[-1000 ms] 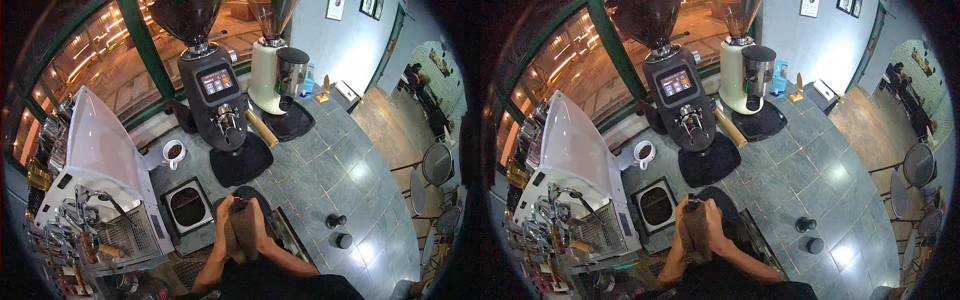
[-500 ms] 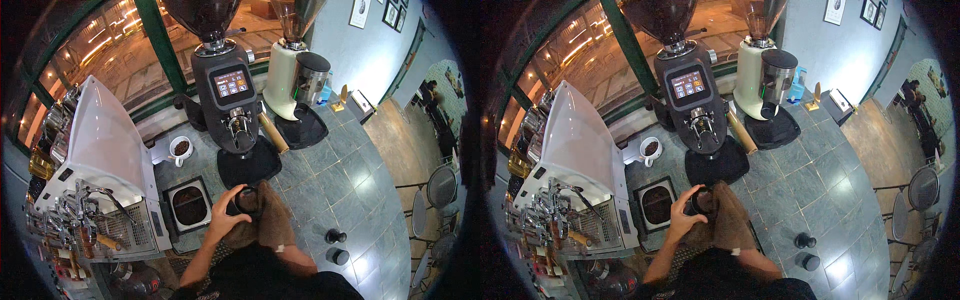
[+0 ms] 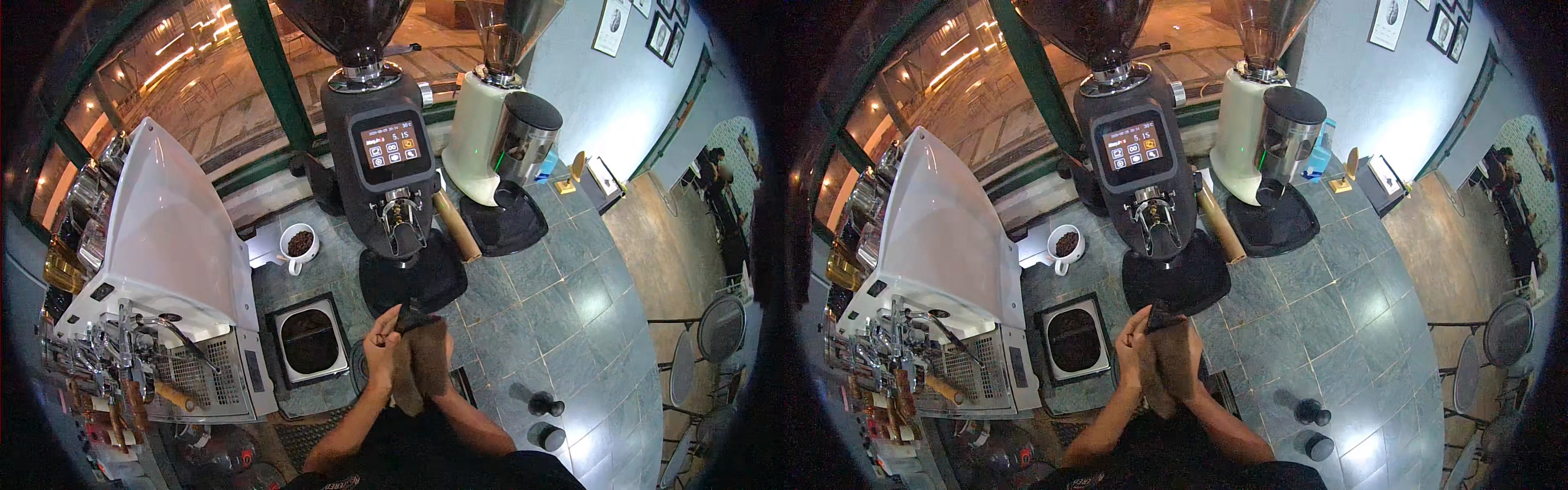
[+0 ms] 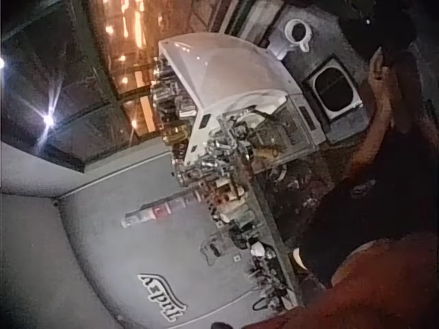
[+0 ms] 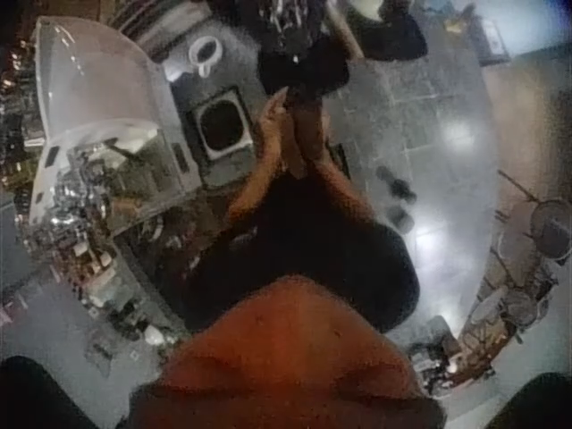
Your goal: The person is cleaning components of an espresso machine and the surrounding counter area.
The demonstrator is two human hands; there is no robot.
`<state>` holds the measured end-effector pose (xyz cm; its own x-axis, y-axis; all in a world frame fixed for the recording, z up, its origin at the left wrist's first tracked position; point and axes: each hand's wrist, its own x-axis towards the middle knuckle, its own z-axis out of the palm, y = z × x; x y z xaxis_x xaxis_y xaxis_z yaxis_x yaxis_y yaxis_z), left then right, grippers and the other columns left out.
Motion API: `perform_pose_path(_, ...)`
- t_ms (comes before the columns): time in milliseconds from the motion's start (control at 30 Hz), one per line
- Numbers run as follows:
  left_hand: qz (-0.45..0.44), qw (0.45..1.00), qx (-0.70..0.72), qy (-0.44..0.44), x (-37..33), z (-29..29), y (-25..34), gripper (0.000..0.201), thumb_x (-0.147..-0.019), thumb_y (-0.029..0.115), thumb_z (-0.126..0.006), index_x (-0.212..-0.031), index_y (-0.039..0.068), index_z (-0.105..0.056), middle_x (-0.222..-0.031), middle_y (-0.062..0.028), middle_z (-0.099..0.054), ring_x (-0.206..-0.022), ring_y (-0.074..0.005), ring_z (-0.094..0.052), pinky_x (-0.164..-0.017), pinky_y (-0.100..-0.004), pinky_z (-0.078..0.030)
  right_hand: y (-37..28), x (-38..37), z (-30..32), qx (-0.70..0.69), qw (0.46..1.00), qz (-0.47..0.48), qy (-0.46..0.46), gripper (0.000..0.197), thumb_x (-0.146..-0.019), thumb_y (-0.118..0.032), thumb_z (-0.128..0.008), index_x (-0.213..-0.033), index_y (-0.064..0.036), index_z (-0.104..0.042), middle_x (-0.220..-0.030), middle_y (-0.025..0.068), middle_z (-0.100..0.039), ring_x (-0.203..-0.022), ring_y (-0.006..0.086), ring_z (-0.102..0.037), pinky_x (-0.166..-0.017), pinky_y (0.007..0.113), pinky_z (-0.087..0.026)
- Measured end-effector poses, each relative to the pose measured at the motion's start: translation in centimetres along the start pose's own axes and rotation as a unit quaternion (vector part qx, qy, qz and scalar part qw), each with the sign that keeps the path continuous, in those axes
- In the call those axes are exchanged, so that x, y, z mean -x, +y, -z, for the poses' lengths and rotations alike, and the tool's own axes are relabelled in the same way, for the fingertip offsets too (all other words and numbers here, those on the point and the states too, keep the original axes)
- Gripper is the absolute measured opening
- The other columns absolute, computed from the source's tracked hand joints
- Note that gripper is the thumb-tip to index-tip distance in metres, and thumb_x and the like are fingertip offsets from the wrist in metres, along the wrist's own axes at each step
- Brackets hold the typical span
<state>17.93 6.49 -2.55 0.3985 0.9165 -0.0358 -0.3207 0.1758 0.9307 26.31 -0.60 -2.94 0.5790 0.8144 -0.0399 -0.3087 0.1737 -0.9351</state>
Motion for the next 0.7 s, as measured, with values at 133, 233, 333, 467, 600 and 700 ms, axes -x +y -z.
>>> perform_pose_path(133,-0.064,0.997,-0.031,0.022,-0.1,-2.6,1.3,0.073,-0.075,0.029,-0.084,-0.132,-0.003,-0.052,-0.124,-0.0123,-0.059,-0.118,-0.0226,-0.056,-0.102,-0.0326,-0.043,1.0,-0.4,1.9,0.662,0.673,0.317,0.087,0.010,-0.092,-0.009,-0.054,-0.097,-0.0008,-0.054,-0.089,0.0036,-0.056,-0.084,0.0162,-0.057,-0.075,0.030,-0.048)
perform_pose_path(233,-0.086,0.988,-0.125,-0.019,-1.3,-1.2,1.7,0.075,-0.070,0.007,-0.085,-0.135,-0.003,-0.047,-0.135,-0.0125,-0.052,-0.118,-0.0215,-0.056,-0.102,-0.0322,-0.044,0.0,-1.1,2.0,0.668,0.676,0.295,0.095,0.010,-0.092,-0.009,-0.054,-0.098,-0.0007,-0.054,-0.089,0.0039,-0.056,-0.084,0.0166,-0.057,-0.075,0.030,-0.048)
perform_pose_path(333,-0.213,0.937,-0.275,-0.013,-4.3,0.3,2.4,0.078,-0.067,-0.003,-0.084,-0.135,-0.003,-0.047,-0.128,-0.0137,-0.055,-0.105,-0.0206,-0.060,-0.095,-0.0313,-0.049,-0.4,-1.1,2.3,0.667,0.686,0.277,0.093,0.010,-0.092,-0.009,-0.054,-0.098,-0.0006,-0.054,-0.089,0.0041,-0.056,-0.084,0.0170,-0.057,-0.075,0.031,-0.048)
perform_pose_path(467,-0.397,0.823,-0.406,0.021,-8.5,-0.5,2.6,0.075,-0.067,0.003,-0.086,-0.132,-0.001,-0.050,-0.124,-0.0155,-0.057,-0.095,-0.0201,-0.061,-0.073,-0.0301,-0.053,-2.3,-3.8,2.0,0.670,0.692,0.253,0.090,0.011,-0.092,-0.009,-0.054,-0.099,-0.0005,-0.054,-0.089,0.0045,-0.056,-0.084,0.0175,-0.057,-0.076,0.031,-0.048)
perform_pose_path(600,-0.385,0.825,-0.411,0.042,-11.8,-0.4,0.4,0.071,-0.069,0.006,-0.085,-0.131,0.001,-0.050,-0.126,-0.0169,-0.056,-0.097,-0.0237,-0.060,-0.072,-0.0317,-0.052,-3.6,-3.9,2.7,0.674,0.695,0.233,0.091,0.011,-0.092,-0.008,-0.055,-0.099,-0.0004,-0.054,-0.090,0.0048,-0.056,-0.084,0.0180,-0.057,-0.076,0.031,-0.048)
perform_pose_path(700,-0.390,0.822,-0.412,0.050,-13.5,-0.9,-0.5,0.071,-0.071,0.007,-0.084,-0.132,0.003,-0.049,-0.129,-0.0172,-0.053,-0.099,-0.0249,-0.059,-0.071,-0.0319,-0.052,-4.2,-4.1,2.7,0.678,0.698,0.211,0.098,0.011,-0.092,-0.008,-0.055,-0.100,-0.0003,-0.054,-0.090,0.0051,-0.056,-0.084,0.0183,-0.057,-0.076,0.032,-0.048)
